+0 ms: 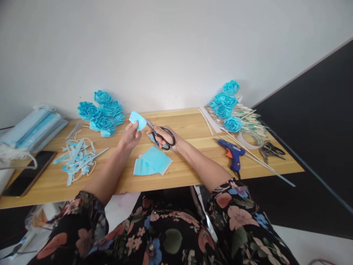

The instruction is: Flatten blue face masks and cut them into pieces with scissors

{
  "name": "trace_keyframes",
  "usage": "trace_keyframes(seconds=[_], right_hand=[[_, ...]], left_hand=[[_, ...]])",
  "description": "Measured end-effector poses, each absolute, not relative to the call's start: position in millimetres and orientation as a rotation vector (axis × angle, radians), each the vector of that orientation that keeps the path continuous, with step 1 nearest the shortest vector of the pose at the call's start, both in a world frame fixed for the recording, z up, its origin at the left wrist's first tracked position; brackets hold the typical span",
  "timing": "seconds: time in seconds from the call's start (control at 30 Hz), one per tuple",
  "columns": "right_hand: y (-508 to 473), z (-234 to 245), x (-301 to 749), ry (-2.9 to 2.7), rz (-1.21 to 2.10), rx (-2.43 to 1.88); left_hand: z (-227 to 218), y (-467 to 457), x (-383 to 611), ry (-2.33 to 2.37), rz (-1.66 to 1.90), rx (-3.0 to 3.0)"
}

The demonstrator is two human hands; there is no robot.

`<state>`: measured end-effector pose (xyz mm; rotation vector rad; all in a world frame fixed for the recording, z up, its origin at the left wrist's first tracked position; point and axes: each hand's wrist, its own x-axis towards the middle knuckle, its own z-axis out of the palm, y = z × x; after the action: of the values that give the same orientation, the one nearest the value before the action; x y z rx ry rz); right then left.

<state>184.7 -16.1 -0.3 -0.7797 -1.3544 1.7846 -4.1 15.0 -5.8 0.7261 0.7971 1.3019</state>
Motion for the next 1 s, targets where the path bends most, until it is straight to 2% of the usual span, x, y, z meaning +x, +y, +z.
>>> trace_keyframes(seconds=[0.27, 0.6, 1.0], right_hand=[[-17.5, 9.4, 187.9, -1.316, 1.976, -0.737], [-16.3, 9.0, 190.6, -1.424, 2.007, -0.688], [-15.5, 8.1, 188.0, -1.306, 2.006, -0.731]], left_hand=[[1.4, 12.4, -2.7, 0.839, 1.307, 0.688], [-4.4, 11.8, -2.3, 0.785, 1.294, 0.770], [-11.0, 9.5, 2.8, 0.792, 1.253, 0.889]])
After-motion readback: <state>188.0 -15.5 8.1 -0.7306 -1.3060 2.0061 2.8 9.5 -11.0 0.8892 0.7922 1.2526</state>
